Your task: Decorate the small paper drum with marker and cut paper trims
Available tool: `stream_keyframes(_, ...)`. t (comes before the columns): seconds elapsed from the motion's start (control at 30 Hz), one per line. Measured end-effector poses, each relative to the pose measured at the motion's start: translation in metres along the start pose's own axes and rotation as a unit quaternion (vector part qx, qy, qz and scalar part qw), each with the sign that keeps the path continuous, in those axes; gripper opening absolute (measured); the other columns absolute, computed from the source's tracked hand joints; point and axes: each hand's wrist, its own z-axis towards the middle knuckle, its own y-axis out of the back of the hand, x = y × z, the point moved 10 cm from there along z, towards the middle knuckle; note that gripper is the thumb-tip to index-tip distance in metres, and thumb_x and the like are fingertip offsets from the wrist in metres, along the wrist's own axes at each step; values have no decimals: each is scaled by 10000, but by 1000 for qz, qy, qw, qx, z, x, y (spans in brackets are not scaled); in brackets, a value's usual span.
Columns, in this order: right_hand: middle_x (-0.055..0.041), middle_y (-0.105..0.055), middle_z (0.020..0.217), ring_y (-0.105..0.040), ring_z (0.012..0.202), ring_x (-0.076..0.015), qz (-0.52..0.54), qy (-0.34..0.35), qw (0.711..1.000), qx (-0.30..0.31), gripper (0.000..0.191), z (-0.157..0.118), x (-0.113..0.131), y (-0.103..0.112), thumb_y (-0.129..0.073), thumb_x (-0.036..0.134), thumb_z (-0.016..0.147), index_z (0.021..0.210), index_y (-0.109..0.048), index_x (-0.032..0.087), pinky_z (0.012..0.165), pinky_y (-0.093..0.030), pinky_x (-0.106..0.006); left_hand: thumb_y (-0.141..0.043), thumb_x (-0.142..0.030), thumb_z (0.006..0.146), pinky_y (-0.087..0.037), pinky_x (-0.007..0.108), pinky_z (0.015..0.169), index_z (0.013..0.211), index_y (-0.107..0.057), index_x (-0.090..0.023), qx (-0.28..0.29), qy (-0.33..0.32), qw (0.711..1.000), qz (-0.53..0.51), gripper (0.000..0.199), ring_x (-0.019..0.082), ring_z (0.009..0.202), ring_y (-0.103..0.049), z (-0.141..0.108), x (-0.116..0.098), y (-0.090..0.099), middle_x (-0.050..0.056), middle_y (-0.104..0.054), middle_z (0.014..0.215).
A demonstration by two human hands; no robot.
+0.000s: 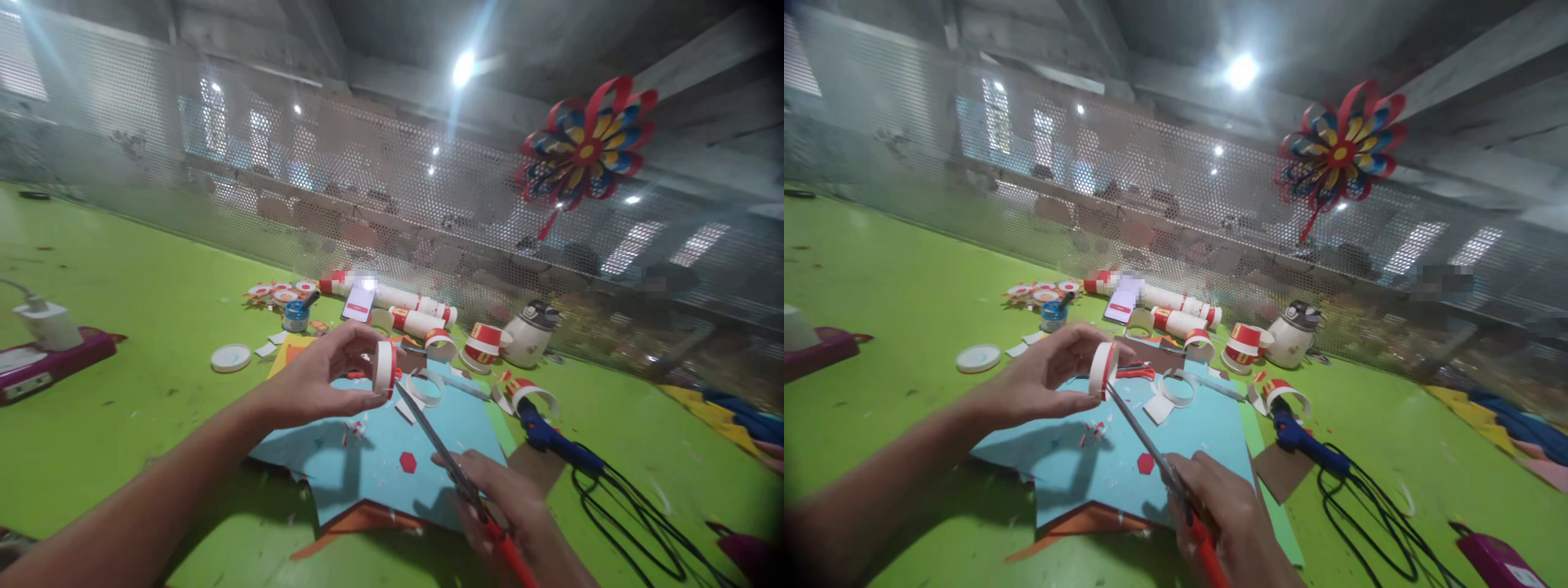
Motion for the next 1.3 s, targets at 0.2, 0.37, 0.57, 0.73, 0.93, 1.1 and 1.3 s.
stream_keyframes(0.2, 5, -582, 660, -578, 561, -132, -41, 5, 998, -45, 278, 0, 15, 8, -498, 174, 889, 1112, -659, 211, 503, -439, -207, -774, -260, 750, -479, 479, 964, 1103, -470, -158, 3, -16, 999, 29, 477, 216, 994, -619, -1, -1, -3, 100, -600, 1072)
stream_keyframes(0.37, 13, -538, 646, -541, 538, -127, -22, 13, 999, -42, 298, 2, 21, 11, -470, 152, 896, 1146, -625, 197, 498, -414, -213, -773, -255, 744, -512, 439, 923, 1037, -485, -151, -11, -37, 999, 35, 423, 199, 955, -635, 0, -9, -6, 90, -631, 1011)
stream_keyframes(0.57, 18, -553, 621, -552, 522, -125, -31, 20, 998, -47, 267, 4, 24, 14, -505, 141, 879, 1079, -673, 197, 494, -433, -195, -767, -244, 745, -527, 425, 910, 990, -477, -158, -21, -36, 998, 42, 389, 191, 934, -646, -1, -11, -6, 82, -643, 983)
stream_keyframes(0.73, 1, -617, 642, -588, 533, -130, -30, 13, 999, -39, 239, 4, 19, 14, -539, 198, 875, 1055, -696, 193, 520, -482, -191, -777, -248, 743, -545, 438, 894, 1022, -475, -158, -25, -32, 998, 41, 421, 197, 917, -661, -2, -7, -6, 79, -644, 983)
stream_keyframes(0.93, 16, -602, 592, -565, 493, -112, -61, -19, 998, -14, 201, 2, 2, 4, -551, 240, 879, 988, -719, 218, 459, -456, -166, -778, -258, 752, -544, 434, 902, 1029, -482, -159, -32, -40, 997, 50, 418, 200, 933, -662, -2, -7, -7, 84, -649, 991)
stream_keyframes(1.1, 43, -545, 516, -505, 421, -91, -76, -23, 997, 10, 133, 2, -7, -1, -608, 289, 861, 891, -724, 232, 395, -401, -150, -777, -275, 755, -533, 426, 917, 1004, -491, -155, -39, -33, 997, 59, 398, 196, 933, -660, -3, -6, -6, 79, -641, 992)
stream_keyframes(1.3, 16, -586, 562, -546, 467, -106, -69, 15, 997, -16, 188, 3, 6, 4, -552, 289, 897, 902, -721, 205, 442, -449, -165, -772, -281, 759, -533, 428, 905, 978, -487, -165, -45, -26, 997, 51, 378, 194, 916, -650, -3, -6, -7, 64, -639, 950)
